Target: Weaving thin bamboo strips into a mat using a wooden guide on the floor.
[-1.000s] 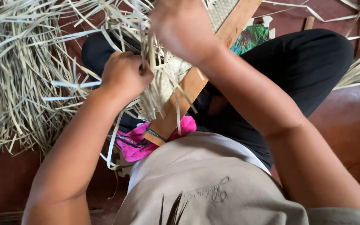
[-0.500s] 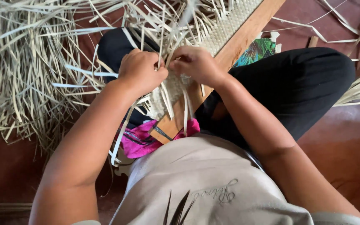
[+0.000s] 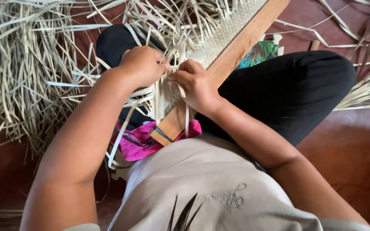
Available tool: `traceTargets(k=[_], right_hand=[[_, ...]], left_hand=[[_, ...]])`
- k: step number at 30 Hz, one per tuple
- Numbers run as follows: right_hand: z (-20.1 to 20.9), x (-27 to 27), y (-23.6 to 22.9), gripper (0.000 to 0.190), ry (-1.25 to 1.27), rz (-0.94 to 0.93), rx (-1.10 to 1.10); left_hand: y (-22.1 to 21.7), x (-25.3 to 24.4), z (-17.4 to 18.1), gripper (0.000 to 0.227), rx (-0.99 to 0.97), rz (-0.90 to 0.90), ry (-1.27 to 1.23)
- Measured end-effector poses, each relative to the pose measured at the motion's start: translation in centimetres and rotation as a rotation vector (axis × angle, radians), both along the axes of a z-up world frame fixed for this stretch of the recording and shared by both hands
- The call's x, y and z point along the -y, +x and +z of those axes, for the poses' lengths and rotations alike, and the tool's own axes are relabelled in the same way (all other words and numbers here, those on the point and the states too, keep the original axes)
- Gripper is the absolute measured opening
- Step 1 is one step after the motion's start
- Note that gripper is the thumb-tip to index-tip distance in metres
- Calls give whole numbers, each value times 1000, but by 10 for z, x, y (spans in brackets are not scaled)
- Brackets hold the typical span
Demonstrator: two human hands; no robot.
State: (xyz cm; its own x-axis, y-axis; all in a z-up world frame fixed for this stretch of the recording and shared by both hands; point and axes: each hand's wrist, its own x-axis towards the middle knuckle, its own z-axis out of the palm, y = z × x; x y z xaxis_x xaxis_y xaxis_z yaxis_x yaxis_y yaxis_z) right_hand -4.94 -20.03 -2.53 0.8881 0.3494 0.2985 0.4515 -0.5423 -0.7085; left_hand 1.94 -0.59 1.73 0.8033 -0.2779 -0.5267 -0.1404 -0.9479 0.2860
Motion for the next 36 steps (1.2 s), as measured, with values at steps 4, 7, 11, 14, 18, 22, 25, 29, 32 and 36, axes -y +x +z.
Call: traceTargets(k=[4, 7, 11, 14, 18, 22, 25, 29, 32, 36], right_hand=[[14, 2, 2, 9, 15, 53, 4], [13, 9, 4, 22, -14, 61, -110], [20, 14, 19, 16, -240, 87, -78], [23, 23, 41, 11, -361, 170, 118], [55, 17, 67, 7, -472, 145, 268], [63, 24, 103, 9, -363, 55, 495], [76, 33, 101, 10, -115, -122, 266], [68, 44, 69, 13, 1046, -29, -582], [59, 24, 26, 5, 742, -250, -799], [3, 23, 27, 24, 691, -170, -892]], left_hand=[[1, 15, 20, 34, -66, -30, 78], [0, 23, 16, 37, -42, -2, 88], [-1, 20, 8, 40, 17, 18, 44], [-5, 17, -1, 40, 101, -7, 33], [-16, 12, 2, 22, 204, -64, -44], [-15, 8, -2, 34, 296, -80, -88], [-15, 12, 4, 34, 261, -73, -83], [-6, 17, 17, 16, 104, -17, -83], [-5, 21, 12, 29, 63, 67, -25], [0, 22, -3, 27, 159, -5, -23]])
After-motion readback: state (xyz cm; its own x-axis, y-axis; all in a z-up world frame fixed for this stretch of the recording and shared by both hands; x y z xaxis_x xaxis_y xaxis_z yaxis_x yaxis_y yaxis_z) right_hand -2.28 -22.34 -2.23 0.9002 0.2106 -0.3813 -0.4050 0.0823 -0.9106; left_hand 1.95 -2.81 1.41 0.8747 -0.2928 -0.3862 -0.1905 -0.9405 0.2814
